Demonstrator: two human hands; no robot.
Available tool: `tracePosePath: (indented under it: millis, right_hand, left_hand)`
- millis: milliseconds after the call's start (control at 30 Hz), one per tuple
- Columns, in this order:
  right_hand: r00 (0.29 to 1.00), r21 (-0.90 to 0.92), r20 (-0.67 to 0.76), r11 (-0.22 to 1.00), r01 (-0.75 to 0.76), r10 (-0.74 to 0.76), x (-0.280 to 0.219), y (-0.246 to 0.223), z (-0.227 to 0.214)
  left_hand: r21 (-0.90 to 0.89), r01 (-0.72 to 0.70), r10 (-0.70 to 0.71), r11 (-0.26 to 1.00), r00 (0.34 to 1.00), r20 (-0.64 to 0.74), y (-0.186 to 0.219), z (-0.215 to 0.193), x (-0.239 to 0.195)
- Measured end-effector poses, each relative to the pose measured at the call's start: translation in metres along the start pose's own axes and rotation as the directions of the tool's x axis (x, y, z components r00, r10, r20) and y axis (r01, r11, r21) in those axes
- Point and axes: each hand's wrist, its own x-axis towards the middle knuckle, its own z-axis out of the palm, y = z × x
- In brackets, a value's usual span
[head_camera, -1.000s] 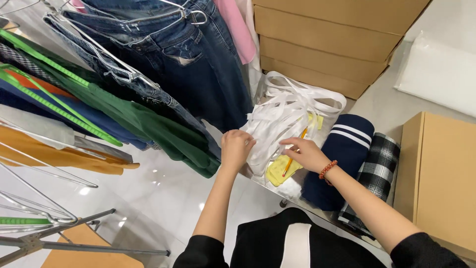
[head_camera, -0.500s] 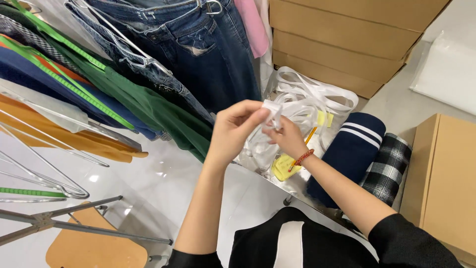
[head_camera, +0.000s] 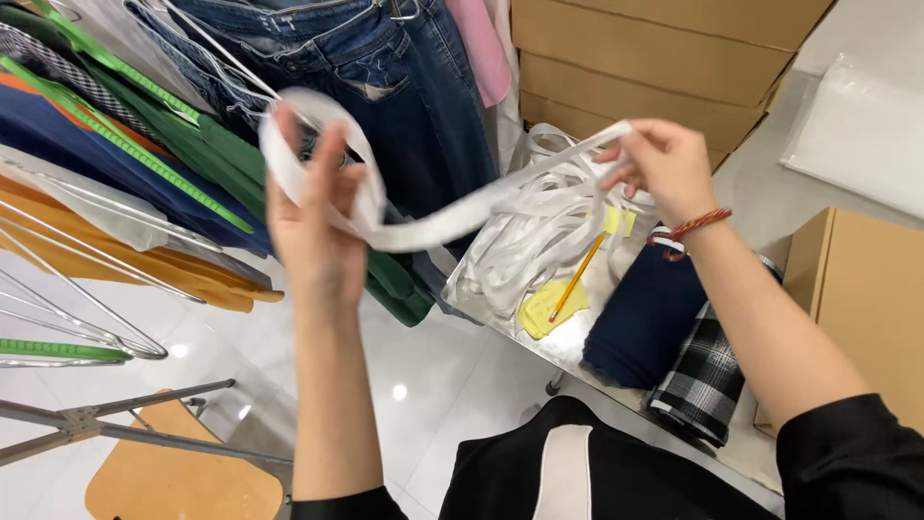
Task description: The person wraps a rolled piece of fabric in a clear plastic bag and places it inside a cardboard box. They close the box, tie it with a white ribbon, and write on a yellow sticky note attached to the top of the box using a pencil.
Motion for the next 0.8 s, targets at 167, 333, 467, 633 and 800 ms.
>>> tracePosePath:
  millis: [167,333,467,633,800]
  right_hand:
    - [0.979,0.028,0.196,0.998,0.050,-0.054,-0.019,-0.073,0.033]
    - [0.922,0.071,0.386,0.997,0.010,-0.036,-0.046,-0.107,0.057]
    - [0.866,0.027,0.500,1.000,-0.016,0.001,-0.074,-0.119,0.056]
    - [0.776,-0.050,0.620,0.993,-0.106,0.114,-0.127,-0.115,0.018]
    - [0.468,-0.477,0.687,0.831,-0.286,0.555,-0.197,-0.093,-0.069]
  left_hand:
    - [0.185,0.077,-0.129,0.980,0.949,0.288,-0.072,0.020,-0.021]
    - [0.297,0.182,-0.281,0.937,0.899,0.336,-0.090,0.042,-0.040]
    - [0.356,0.121,-0.246,0.927,0.912,0.329,-0.068,0.038,-0.055]
    - [0.224,0.093,-0.156,0.970,0.947,0.282,-0.026,0.058,-0.106]
    - [0.124,0.094,-0.144,0.988,0.850,0.506,-0.004,0.122,-0.179]
